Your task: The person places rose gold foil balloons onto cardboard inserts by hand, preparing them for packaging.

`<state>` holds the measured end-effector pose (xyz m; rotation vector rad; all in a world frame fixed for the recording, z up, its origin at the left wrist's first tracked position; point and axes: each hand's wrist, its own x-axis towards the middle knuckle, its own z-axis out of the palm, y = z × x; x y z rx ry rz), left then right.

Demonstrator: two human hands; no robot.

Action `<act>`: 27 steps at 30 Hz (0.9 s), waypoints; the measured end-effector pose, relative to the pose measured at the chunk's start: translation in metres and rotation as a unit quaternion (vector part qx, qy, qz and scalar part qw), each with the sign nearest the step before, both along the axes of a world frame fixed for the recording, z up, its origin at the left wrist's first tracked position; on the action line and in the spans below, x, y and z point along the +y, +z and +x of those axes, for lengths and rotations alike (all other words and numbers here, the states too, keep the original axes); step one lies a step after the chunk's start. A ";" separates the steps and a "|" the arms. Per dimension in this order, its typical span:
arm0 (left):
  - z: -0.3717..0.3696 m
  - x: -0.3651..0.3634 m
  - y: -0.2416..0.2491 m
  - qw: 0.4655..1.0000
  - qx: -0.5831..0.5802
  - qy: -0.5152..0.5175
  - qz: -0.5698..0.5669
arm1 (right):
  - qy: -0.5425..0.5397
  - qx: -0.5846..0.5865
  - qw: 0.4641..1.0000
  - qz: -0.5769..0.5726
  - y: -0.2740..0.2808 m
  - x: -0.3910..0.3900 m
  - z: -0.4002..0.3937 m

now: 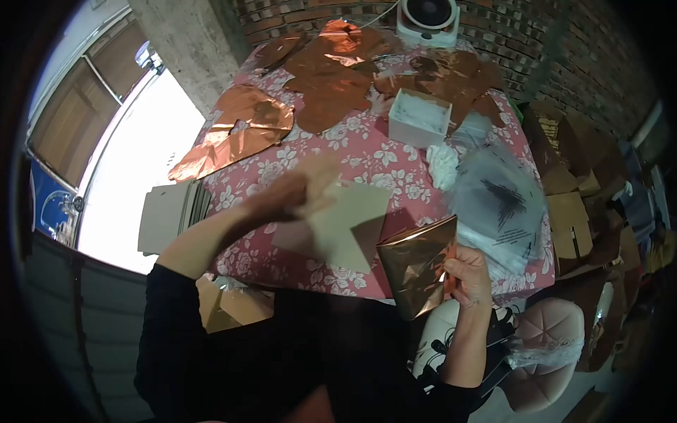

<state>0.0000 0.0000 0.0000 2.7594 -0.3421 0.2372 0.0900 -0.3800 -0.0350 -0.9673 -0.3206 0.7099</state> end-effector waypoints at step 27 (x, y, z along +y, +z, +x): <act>0.179 -0.124 0.000 0.784 0.152 0.222 -0.560 | 0.038 0.017 0.998 -0.053 -0.001 -0.012 0.008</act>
